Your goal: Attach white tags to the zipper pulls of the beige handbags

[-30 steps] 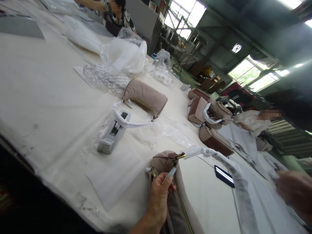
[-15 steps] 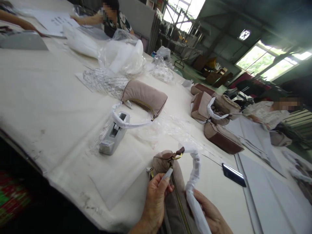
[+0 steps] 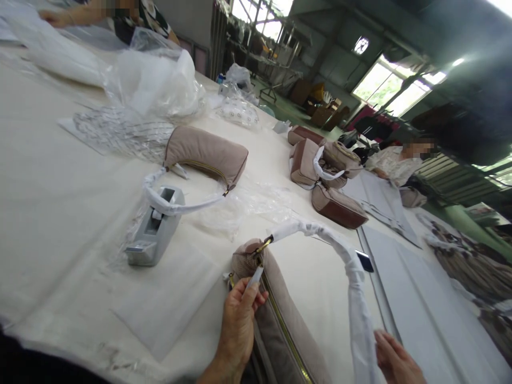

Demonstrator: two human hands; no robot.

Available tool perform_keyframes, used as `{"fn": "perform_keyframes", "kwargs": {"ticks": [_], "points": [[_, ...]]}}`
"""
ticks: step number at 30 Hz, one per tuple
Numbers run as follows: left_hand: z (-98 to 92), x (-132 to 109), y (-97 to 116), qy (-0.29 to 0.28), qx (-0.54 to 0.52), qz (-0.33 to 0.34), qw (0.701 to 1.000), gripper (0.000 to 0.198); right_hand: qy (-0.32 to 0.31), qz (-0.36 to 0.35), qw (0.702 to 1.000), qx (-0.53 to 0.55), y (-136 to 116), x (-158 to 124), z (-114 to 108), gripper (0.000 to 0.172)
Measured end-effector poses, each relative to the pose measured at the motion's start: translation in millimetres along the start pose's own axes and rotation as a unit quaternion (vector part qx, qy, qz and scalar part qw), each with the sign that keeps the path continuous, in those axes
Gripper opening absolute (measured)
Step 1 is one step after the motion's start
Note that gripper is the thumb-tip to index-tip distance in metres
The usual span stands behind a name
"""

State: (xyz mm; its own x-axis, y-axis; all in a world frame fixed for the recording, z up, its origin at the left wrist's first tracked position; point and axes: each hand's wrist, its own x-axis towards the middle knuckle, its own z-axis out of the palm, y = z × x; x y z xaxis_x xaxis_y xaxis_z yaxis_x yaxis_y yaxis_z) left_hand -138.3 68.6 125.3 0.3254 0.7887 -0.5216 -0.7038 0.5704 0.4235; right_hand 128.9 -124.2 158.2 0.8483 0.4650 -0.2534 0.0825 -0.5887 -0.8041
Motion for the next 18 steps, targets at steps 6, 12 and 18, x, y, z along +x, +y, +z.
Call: {"fn": "perform_keyframes", "kwargs": {"ticks": [6,12,18], "points": [[2.3,0.4,-0.7,-0.005,0.021,0.013,1.0,0.028,-0.335,-0.168,0.915,-0.15,-110.6,-17.3,96.1,0.031],[-3.6,2.0,-8.2,-0.025,0.066,0.052,0.996,0.026,-0.461,-0.34,0.787,-0.229,-188.3,-43.6,165.4,0.021],[-6.3,4.8,-12.9,-0.048,0.096,0.077,0.991,0.029,-0.493,-0.346,0.747,-0.282,-206.5,-47.3,187.5,0.017]]}}
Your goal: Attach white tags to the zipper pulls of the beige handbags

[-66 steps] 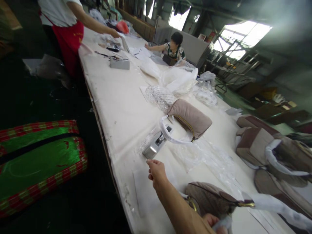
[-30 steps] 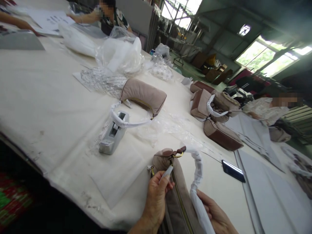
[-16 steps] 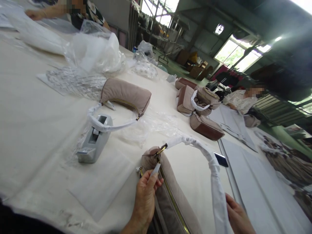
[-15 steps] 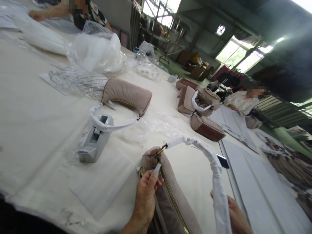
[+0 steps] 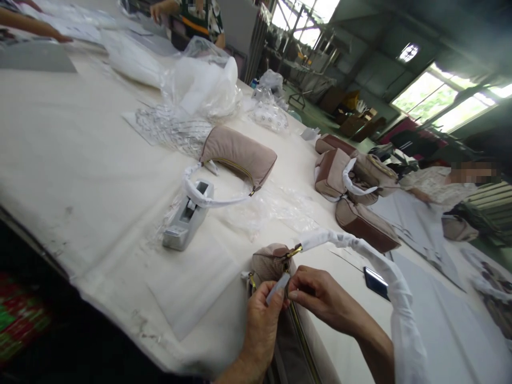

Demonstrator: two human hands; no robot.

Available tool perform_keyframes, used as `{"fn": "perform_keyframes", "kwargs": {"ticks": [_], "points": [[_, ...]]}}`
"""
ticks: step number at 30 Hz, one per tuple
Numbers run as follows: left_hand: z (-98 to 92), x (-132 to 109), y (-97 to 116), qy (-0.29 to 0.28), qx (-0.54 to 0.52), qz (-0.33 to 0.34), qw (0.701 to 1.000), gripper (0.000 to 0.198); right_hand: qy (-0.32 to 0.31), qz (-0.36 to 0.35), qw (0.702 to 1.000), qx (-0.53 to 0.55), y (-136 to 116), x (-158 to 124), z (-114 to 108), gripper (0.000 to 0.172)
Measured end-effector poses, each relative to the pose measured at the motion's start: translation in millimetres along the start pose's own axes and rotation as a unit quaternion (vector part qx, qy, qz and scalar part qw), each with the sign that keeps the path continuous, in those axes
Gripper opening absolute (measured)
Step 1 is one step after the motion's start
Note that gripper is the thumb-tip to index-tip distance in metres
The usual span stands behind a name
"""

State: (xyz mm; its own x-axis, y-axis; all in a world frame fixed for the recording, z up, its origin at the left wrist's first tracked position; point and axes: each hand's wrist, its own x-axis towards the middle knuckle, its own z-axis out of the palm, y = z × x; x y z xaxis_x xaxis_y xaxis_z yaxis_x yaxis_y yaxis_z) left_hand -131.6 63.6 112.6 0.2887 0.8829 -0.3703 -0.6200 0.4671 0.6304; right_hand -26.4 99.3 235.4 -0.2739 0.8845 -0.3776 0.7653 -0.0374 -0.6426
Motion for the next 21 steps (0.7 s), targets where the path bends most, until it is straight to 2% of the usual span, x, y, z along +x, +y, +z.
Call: {"fn": "perform_keyframes", "kwargs": {"ticks": [9,14,21], "points": [[-1.2,0.0,-0.5,-0.009,0.005,0.009,1.0,0.029,-0.009,0.045,0.983,-0.178,-15.5,6.1,0.8,0.016],[-0.3,0.7,-0.3,-0.005,0.01,0.005,1.0,0.03,-0.02,0.064,0.97,-0.232,-22.8,11.6,2.8,0.016],[-1.4,0.4,-4.4,-0.001,0.023,0.011,1.0,0.031,-0.007,0.093,0.962,-0.257,-15.5,23.1,6.5,0.011]]}}
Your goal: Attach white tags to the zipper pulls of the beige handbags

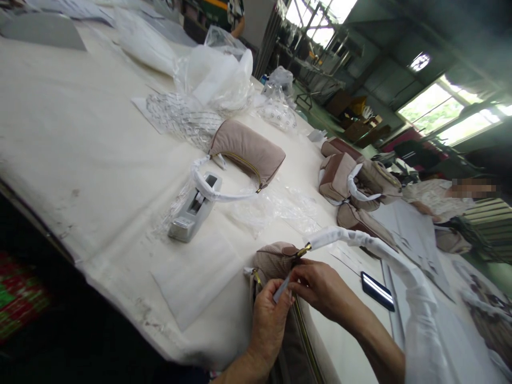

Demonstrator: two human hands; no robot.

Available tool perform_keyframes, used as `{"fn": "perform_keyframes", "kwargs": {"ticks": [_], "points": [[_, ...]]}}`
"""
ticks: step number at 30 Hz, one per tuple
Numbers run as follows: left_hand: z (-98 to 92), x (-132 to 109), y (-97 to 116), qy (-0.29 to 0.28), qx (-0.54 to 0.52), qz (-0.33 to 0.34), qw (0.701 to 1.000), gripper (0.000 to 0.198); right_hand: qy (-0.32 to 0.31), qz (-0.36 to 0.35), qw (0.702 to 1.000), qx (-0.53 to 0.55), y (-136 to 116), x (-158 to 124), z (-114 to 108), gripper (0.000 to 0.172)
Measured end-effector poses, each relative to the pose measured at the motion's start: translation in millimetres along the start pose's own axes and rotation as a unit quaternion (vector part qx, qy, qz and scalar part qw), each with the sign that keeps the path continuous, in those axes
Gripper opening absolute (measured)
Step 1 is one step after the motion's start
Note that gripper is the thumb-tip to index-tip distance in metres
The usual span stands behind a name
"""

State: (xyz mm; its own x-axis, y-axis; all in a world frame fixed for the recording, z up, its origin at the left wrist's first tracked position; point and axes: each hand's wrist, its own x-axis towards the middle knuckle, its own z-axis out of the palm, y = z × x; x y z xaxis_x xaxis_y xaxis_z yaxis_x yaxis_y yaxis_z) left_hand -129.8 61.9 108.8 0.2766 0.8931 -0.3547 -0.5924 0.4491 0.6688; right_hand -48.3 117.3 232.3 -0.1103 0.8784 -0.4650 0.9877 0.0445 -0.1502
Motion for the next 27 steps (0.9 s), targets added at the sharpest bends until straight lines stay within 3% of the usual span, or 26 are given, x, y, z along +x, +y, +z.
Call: {"fn": "perform_keyframes", "kwargs": {"ticks": [12,24,27], "points": [[-2.5,-0.6,-1.7,-0.028,0.002,0.017,0.999,0.029,0.038,0.071,0.996,0.027,-3.4,-4.6,4.7,0.013],[-6.6,-1.0,-0.2,-0.036,0.028,0.027,0.999,0.029,0.085,0.044,0.995,0.023,2.4,-10.9,15.7,0.008],[-8.4,-0.8,0.5,-0.034,0.027,0.017,0.999,0.028,0.109,0.03,0.993,0.021,8.3,-7.7,22.8,0.018]]}}
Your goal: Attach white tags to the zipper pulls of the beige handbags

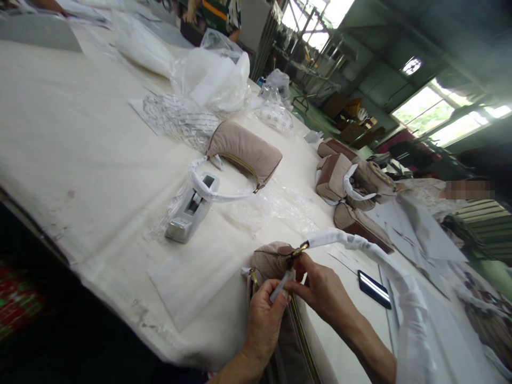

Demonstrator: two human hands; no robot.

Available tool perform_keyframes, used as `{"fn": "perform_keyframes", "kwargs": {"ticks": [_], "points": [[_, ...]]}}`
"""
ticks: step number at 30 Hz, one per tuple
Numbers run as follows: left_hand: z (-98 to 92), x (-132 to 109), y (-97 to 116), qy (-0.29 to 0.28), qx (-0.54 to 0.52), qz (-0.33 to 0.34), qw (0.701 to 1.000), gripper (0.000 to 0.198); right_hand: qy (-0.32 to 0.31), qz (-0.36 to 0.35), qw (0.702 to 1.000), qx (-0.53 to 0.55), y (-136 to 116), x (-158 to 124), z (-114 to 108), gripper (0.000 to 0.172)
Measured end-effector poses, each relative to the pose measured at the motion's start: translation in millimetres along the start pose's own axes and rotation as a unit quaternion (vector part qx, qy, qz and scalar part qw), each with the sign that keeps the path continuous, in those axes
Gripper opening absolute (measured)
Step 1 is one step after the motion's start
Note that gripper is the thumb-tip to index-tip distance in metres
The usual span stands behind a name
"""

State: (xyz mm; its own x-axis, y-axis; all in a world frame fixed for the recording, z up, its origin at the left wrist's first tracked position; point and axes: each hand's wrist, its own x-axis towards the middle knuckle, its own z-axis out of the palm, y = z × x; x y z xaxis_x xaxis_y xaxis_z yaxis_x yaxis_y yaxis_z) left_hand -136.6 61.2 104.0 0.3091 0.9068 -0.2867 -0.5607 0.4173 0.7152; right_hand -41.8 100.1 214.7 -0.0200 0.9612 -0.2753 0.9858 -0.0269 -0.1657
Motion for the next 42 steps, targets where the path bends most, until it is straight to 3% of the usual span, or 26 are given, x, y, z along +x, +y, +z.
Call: {"fn": "perform_keyframes", "kwargs": {"ticks": [4,8,10,13,17,23,29,34,42], "points": [[-0.5,-0.1,3.8,0.01,-0.028,-0.03,0.999,0.029,0.02,-0.055,0.997,0.053,11.3,-1.0,11.5,0.018],[1.3,-1.1,8.0,0.018,-0.056,-0.052,0.997,0.027,0.061,-0.11,0.983,0.133,21.6,-8.6,4.6,0.013],[2.5,-1.5,8.8,0.026,-0.062,-0.059,0.996,0.026,0.095,-0.183,0.972,0.112,24.9,-12.1,-3.1,0.007],[3.6,-1.5,9.0,0.027,-0.07,-0.059,0.995,0.025,0.098,-0.283,0.953,0.036,25.9,-13.3,-9.2,0.013],[4.2,-1.4,9.8,0.023,-0.078,-0.056,0.995,0.027,0.091,-0.352,0.929,-0.074,24.4,-7.3,-5.3,0.021],[2.4,-1.3,10.0,0.026,-0.087,-0.062,0.994,0.029,0.058,-0.389,0.911,-0.121,29.0,4.8,-1.9,0.019],[0.8,0.5,12.1,0.031,-0.105,-0.084,0.99,0.028,0.032,-0.448,0.873,-0.19,25.9,15.8,-8.0,0.022],[4.0,-1.9,21.2,0.03,-0.149,-0.125,0.981,0.028,0.079,-0.464,0.849,-0.238,21.4,18.2,1.8,0.016],[4.8,-5.0,28.9,0.021,-0.276,-0.187,0.943,0.031,0.171,-0.479,0.831,-0.225,29.8,19.1,22.8,0.022]]}}
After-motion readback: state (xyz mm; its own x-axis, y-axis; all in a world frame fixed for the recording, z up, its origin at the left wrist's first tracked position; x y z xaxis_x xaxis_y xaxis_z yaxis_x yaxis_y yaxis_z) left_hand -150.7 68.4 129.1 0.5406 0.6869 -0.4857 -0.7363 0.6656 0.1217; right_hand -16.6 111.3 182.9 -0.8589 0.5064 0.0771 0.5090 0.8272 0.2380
